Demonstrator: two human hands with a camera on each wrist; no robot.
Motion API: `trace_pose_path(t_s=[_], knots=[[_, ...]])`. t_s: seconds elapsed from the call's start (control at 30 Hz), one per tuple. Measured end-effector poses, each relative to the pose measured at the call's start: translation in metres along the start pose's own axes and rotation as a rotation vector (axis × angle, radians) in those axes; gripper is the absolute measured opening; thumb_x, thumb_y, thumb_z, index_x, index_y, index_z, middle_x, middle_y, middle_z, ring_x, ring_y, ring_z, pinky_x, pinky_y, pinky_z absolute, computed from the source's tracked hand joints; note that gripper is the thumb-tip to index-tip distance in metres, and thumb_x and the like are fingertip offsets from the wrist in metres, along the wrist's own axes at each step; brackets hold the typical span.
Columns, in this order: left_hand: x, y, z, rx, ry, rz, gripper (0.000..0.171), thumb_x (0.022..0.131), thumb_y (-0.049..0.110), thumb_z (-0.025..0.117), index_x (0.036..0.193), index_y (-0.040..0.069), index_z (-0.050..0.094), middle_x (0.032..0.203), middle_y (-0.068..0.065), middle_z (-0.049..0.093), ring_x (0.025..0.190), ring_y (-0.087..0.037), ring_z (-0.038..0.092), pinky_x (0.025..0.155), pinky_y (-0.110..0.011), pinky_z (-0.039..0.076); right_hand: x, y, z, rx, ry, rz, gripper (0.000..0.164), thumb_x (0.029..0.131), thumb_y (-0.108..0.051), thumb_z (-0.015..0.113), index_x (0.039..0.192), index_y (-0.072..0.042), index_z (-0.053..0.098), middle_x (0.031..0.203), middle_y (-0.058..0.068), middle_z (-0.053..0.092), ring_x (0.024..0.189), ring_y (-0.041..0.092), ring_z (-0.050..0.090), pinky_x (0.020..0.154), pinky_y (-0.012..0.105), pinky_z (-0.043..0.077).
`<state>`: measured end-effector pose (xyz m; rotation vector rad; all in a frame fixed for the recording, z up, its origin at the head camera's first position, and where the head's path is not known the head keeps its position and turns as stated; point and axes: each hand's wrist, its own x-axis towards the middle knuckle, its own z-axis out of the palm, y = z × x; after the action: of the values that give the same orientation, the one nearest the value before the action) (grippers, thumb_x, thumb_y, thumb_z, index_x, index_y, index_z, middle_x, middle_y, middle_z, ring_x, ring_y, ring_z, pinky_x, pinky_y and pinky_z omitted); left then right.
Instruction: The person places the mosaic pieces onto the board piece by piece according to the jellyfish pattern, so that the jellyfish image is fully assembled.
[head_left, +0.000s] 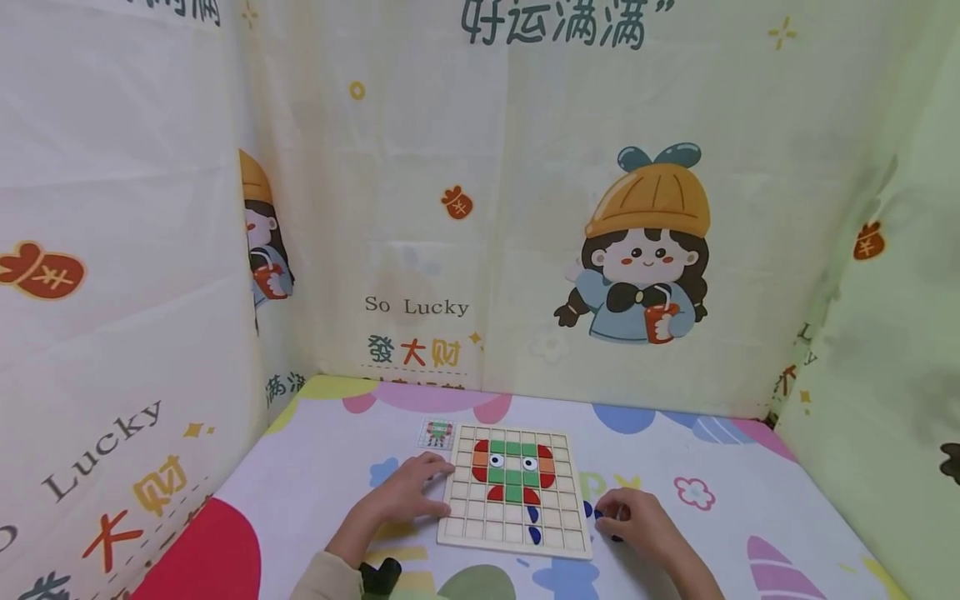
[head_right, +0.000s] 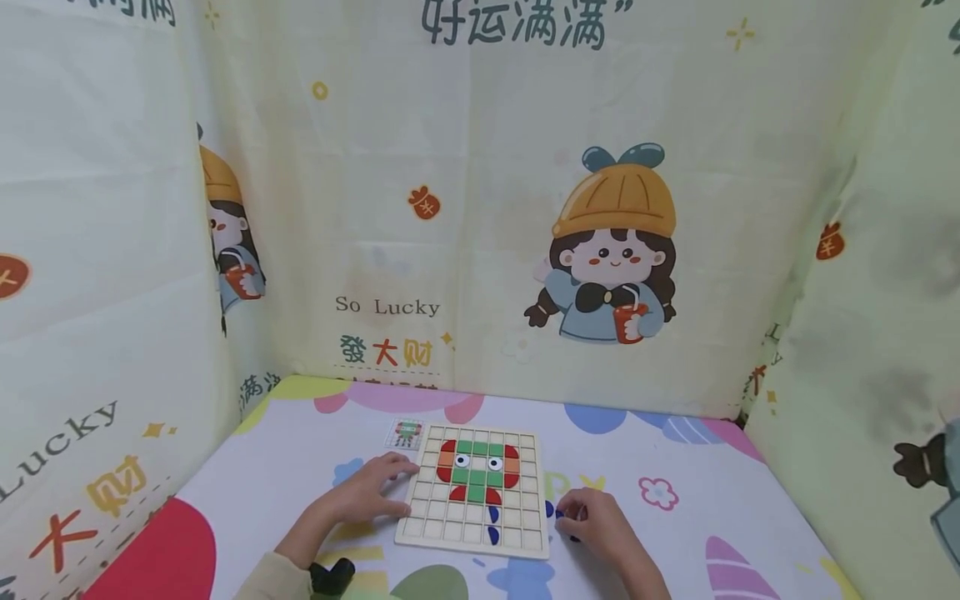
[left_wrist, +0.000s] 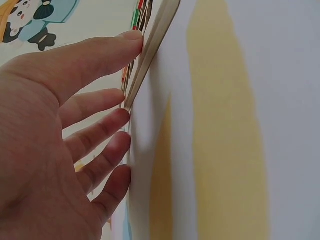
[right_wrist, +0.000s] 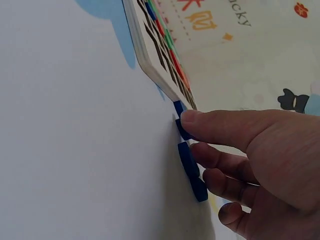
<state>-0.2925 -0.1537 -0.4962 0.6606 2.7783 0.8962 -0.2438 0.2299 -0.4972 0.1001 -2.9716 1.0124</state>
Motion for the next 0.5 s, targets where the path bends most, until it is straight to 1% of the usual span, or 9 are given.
trace_pose_path(t_s=[0.2,0.33,0.5], knots=[[0.0014,-0.0013,-0.0001,0.015,0.0,0.013,0.064,0.078,0.041,0.078,0.133,0.016,0.057,0.142,-0.011,0.047,0.131,-0.034,0.042,0.106,-0.057,0.038,-0.0004,0.0025,-0.0002,-0.013,0.012,-0.057,0.022,0.073,-0.013,0.083,0.092,-0.016,0.073,0.077,-0.003,0.057,0.064,0.009,0.044,0.056,0.021,0.037],[0.0011,-0.0015,-0.0012,0.015,0.003,0.013,0.064,0.078,0.041,0.078,0.133,0.016,0.057,0.142,-0.011,0.048,0.131,-0.034,0.042,0.106,-0.057,0.038,-0.0004,0.001,0.0004,-0.021,0.021,-0.065,0.021,0.073,-0.013,0.082,0.091,-0.016,0.073,0.077,-0.003,0.056,0.064,0.009,0.043,0.056,0.021,0.036],[0.001,-0.0017,-0.0017,0.017,0.004,0.017,0.063,0.078,0.041,0.078,0.133,0.016,0.058,0.141,-0.01,0.048,0.131,-0.034,0.042,0.106,-0.057,0.039,-0.0012,-0.0003,0.002,-0.041,0.027,-0.084,0.019,0.071,-0.01,0.082,0.087,-0.016,0.072,0.075,-0.003,0.053,0.064,0.007,0.043,0.056,0.02,0.035]])
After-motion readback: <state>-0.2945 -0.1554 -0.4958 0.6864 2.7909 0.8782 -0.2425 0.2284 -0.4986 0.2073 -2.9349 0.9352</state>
